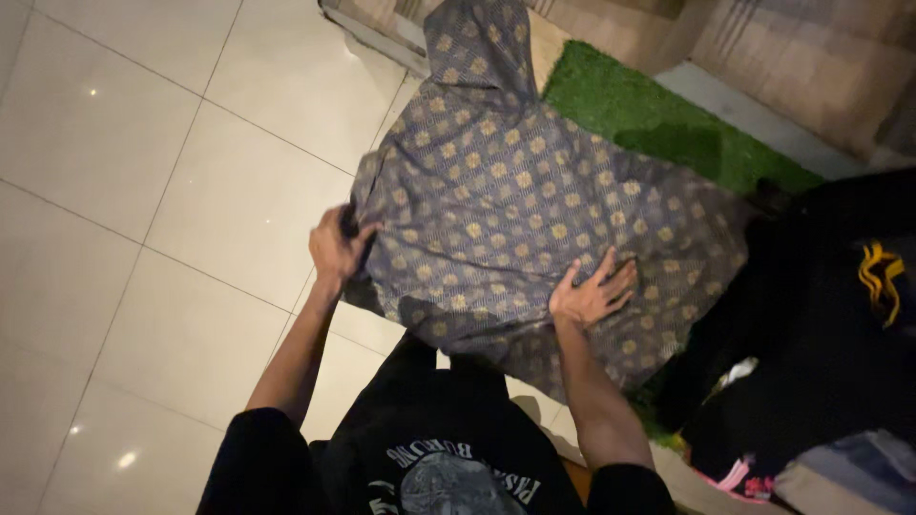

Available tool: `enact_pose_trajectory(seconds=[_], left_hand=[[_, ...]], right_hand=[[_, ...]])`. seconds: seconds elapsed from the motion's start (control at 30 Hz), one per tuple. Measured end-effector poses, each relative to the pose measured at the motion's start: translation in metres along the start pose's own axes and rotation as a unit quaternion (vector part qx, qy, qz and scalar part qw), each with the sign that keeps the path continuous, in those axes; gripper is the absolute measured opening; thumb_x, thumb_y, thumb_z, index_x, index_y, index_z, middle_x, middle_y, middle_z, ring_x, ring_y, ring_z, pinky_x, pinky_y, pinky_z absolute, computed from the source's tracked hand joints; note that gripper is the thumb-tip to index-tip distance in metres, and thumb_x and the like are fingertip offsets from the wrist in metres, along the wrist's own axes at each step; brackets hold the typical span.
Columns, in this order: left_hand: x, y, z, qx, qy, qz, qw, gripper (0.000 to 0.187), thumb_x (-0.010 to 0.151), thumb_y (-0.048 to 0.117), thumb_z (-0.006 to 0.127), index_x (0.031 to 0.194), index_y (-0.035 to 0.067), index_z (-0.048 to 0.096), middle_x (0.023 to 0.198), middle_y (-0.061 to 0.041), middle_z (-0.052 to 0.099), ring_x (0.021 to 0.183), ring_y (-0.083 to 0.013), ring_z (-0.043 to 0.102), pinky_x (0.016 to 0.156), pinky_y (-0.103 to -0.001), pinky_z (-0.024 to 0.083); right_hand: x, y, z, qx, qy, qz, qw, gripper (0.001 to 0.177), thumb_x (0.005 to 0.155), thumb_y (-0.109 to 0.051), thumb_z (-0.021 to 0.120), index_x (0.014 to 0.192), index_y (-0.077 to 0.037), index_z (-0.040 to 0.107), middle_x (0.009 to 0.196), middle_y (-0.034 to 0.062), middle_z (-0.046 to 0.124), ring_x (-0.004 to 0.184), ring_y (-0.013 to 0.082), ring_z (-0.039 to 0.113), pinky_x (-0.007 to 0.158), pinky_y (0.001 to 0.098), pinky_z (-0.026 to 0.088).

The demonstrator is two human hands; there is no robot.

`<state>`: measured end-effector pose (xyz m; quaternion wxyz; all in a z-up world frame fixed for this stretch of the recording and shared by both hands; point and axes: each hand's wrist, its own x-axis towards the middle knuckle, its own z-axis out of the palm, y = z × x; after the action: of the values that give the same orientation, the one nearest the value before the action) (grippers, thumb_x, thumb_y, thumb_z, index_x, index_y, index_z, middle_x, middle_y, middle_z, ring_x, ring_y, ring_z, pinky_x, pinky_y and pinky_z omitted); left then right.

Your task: The person unfolds a patterned shirt on a green mat, smooths it out, and folds it into a compact rectangle. The person then places the folded shirt onto a stack of other clothes on a nearby cart.

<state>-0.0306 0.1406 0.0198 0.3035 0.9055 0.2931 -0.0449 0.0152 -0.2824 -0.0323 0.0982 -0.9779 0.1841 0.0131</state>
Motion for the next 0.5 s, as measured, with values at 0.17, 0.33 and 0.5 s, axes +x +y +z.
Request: enact_pose_trajectory(seconds=[0.17, 0.33, 0.5], left_hand=[[-0.003, 0.017, 0.003, 0.017, 0.188, 0.080, 0.979, 0.067, 0.092, 0.027, 0.081, 0.147, 0.005, 0.051, 0.136, -0.025, 0.057, 0.124, -0.0420, 0.054, 0.104, -0.052, 0.040], [-0.088, 0.045, 0.013, 0.059, 0.163, 0.120, 0.978, 0.081, 0.093, 0.039, 0.079, 0.156, 0.005, 0.041, 0.152, -0.028, 0.041, 0.146, -0.0436, 0.037, 0.118, -0.063, 0.022], [-0.180, 0.039, 0.030, 0.142, -0.055, 0.145, 0.978, 0.100, 0.077, 0.059, 0.076, 0.160, 0.025, 0.030, 0.168, -0.023, 0.012, 0.155, -0.0457, 0.006, 0.112, -0.079, 0.007]], right_hand=[[0.003, 0.013, -0.007, 0.008, -0.027, -0.022, 0.999, 0.078, 0.103, -0.063, 0.044, 0.164, -0.020, 0.025, 0.170, 0.0223, 0.014, 0.157, 0.0408, 0.011, 0.122, 0.0628, 0.010], [-0.021, 0.046, -0.049, 0.223, -0.033, -0.092, 0.970, 0.092, 0.094, -0.046, 0.069, 0.161, -0.005, 0.021, 0.164, 0.0261, 0.025, 0.152, 0.0420, 0.021, 0.122, 0.0538, 0.020], [-0.126, 0.110, -0.076, 0.170, 0.013, -0.098, 0.980, 0.068, 0.098, -0.025, 0.069, 0.154, -0.002, 0.039, 0.157, 0.0215, 0.042, 0.150, 0.0393, 0.035, 0.124, 0.0529, 0.025]])
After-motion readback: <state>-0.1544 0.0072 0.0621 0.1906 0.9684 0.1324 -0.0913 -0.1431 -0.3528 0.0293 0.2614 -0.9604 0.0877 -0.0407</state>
